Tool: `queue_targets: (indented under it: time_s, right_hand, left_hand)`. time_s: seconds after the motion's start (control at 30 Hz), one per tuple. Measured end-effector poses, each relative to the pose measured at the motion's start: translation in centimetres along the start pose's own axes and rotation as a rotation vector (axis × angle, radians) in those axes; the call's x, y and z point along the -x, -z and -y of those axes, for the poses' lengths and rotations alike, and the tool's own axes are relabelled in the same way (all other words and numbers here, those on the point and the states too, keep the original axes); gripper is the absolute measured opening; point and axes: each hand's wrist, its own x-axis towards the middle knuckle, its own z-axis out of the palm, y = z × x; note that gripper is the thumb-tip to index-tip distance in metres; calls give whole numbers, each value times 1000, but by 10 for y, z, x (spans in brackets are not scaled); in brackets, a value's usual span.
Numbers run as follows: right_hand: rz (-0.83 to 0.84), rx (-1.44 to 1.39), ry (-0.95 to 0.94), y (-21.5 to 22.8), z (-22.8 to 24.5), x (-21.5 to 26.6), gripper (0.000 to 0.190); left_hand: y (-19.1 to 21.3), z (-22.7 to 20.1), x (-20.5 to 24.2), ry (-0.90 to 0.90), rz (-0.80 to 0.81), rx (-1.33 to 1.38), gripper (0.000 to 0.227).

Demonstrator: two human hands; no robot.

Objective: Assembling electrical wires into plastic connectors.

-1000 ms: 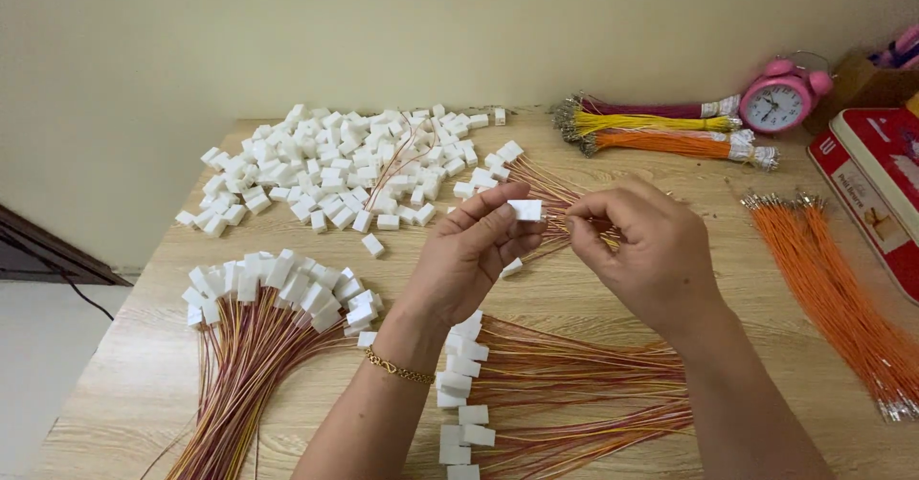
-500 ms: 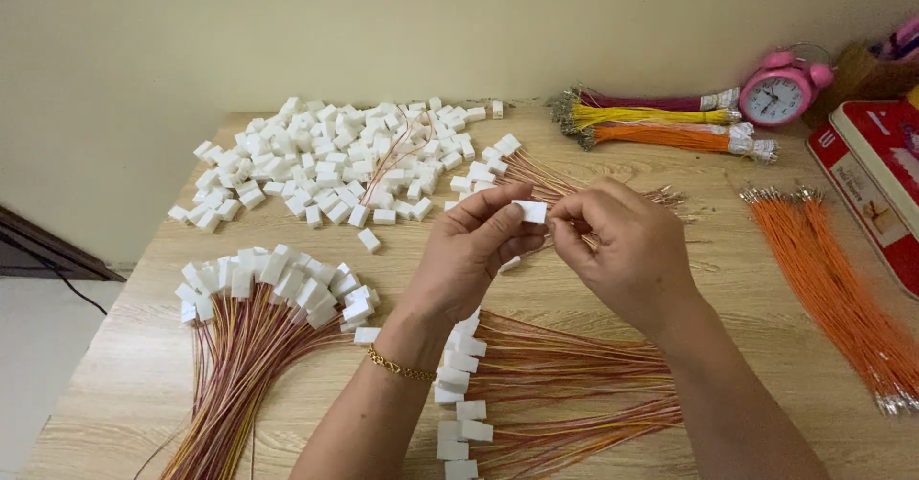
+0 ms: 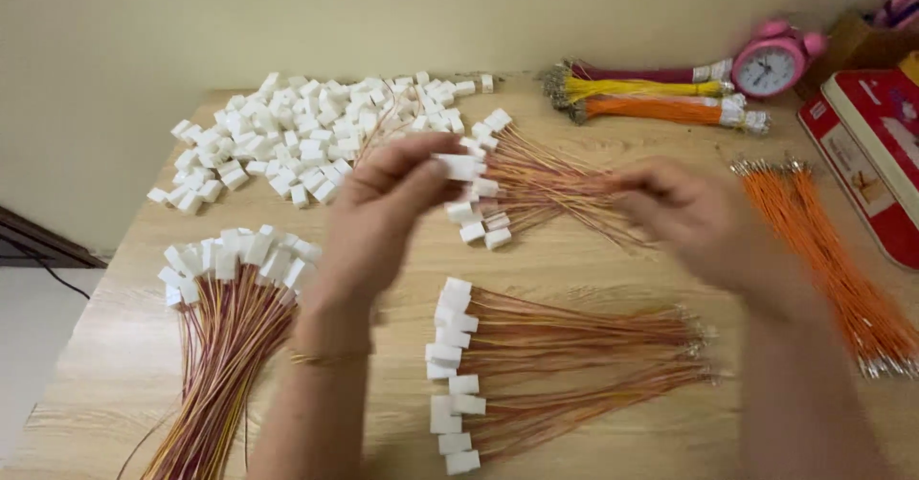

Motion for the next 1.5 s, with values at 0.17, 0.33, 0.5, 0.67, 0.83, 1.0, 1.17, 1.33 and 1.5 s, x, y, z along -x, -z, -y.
queue_targets:
  time_s: [0.17,0.33,0.5,0.67,0.83,1.0,1.17,1.33,1.5]
  right_hand:
    - [-78,254,-228,53,-20,41,24]
    - [16,392,-615,28,-45,63,28]
    - [342,494,-693,7,-101,85,26]
    - [104,292,-676,34,-123,84,25]
    - [-214,380,-827,81,-134,66,29]
    - [-439,398,-591,123,-177,46,34]
    - [-343,491,-881,129,-184,16,31]
    - [-240,689,-794,124,-208,4,35]
    - [-203,654,-652,97,-198,-31,34]
  left_hand:
    - [28,-11,24,153,-49,-313,22]
    - [30,22,49,486,43,-723,28]
    - [36,44,64,697,128,-695,30]
    - [34,18,20,526,237,-977,30]
    - [23,42,-78,325,198,-1271,23]
    - [26,129,-178,4,368,-1638,30]
    - [46,202,-228,152,490,-1785,48]
    - [60,238,-243,268,555,-1821,50]
    - [60,227,-242,139,595,-1874,34]
